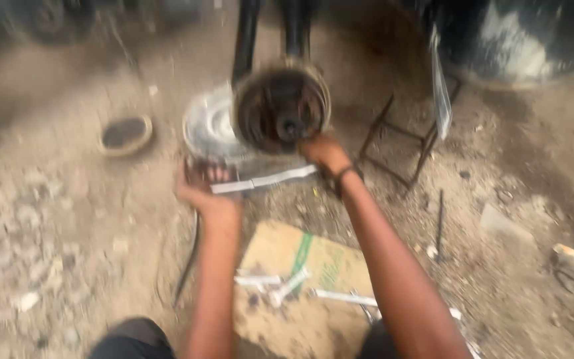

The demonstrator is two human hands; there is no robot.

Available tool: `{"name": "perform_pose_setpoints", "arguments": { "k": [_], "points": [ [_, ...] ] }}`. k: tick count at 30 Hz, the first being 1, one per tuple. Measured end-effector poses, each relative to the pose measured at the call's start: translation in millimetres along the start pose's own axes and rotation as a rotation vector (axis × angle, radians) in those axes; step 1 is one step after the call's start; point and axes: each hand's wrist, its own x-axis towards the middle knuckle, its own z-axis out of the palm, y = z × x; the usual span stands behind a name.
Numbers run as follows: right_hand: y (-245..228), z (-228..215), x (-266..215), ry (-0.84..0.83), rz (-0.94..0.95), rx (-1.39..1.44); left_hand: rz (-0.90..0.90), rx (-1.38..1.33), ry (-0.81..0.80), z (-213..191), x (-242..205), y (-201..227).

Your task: The person disassembles a scooter's wheel hub assembly by loosening bolts with a socket wrench and a spanner. After detaching the components, they wipe the metal parts with a cloth and set them on a cardboard sheet.

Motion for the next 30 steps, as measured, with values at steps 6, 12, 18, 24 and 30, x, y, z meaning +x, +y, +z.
{"name": "perform_pose_setpoints", "arguments": {
  "k": [6, 12, 18, 24, 30],
  "points": [
    [-111, -86, -73, -0.024, 0.499, 0.309, 0.119, -0.04, -0.076, 16, -34, -3],
    [-109, -89, -74, -0.092, 0.6, 0.329, 0.208, 0.094, -0.142, 11, -21, -4],
    [-139, -109, -90, -0.067, 0.611, 0.371, 0.339, 0.136, -0.367, 12, -18, -2],
    [-76, -53, -87, -0.034, 0.209, 0.084, 0.346, 0.284, -0.244, 15, -19, 0],
    [-102, -74, -92, -0.029, 0.271, 0.154, 0.338, 0.314, -0.309, 30, -21, 2]
  ]
}}
